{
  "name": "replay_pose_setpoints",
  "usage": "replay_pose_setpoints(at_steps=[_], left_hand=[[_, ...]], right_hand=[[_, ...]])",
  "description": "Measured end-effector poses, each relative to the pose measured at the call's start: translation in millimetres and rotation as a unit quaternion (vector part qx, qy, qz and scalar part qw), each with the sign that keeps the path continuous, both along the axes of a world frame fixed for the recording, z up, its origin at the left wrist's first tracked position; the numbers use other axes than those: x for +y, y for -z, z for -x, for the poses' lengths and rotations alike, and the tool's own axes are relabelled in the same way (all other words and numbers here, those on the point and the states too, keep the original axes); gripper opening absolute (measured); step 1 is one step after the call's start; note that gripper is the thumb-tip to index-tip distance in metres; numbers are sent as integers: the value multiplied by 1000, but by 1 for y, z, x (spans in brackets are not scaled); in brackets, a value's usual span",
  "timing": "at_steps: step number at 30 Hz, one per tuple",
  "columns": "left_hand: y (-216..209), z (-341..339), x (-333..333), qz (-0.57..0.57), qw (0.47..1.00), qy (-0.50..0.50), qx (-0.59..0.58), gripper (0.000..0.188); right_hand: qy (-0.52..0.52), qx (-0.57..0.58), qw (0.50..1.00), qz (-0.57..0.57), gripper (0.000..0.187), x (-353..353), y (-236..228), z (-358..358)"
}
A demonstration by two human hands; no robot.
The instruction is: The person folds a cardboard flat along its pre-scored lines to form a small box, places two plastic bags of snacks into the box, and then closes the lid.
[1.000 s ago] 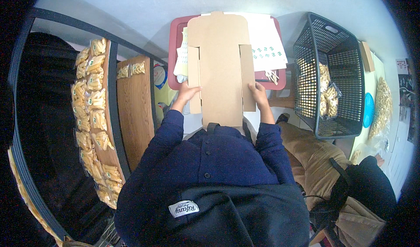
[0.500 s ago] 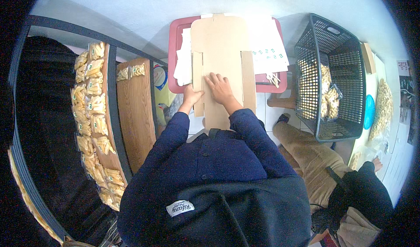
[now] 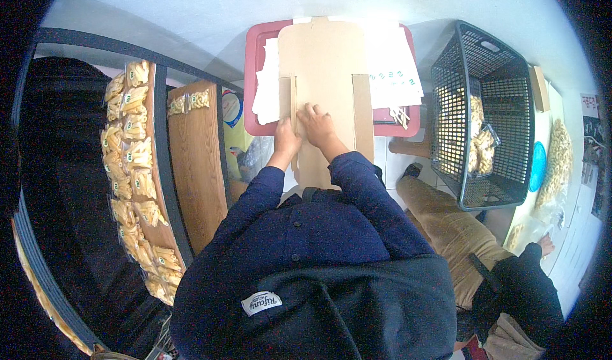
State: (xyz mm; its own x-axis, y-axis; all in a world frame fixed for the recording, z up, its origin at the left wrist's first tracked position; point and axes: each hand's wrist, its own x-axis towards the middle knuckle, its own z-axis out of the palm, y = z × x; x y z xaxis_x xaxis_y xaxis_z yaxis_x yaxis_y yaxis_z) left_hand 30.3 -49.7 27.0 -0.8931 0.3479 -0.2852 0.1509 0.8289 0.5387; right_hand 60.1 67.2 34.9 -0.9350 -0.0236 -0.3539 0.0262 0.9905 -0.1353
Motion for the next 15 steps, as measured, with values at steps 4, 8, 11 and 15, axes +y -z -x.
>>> replay_pose_setpoints(at_steps=[4, 8, 11, 15], left_hand=[[-2, -5, 3, -27, 1000, 3, -8, 51], [-5, -15, 6, -21, 1000, -2, -19, 70], [-8, -17, 6, -27, 999, 40, -8, 74], [-15, -15, -1, -35, 995, 93, -6, 77]], right_hand=[[-3, -8, 998, 55, 73, 12, -7, -1], [-78, -10, 992, 98, 98, 35, -11, -18], [-89, 11, 988, 125, 112, 38, -6, -22], [-66, 46, 985, 155, 114, 39, 5, -27]])
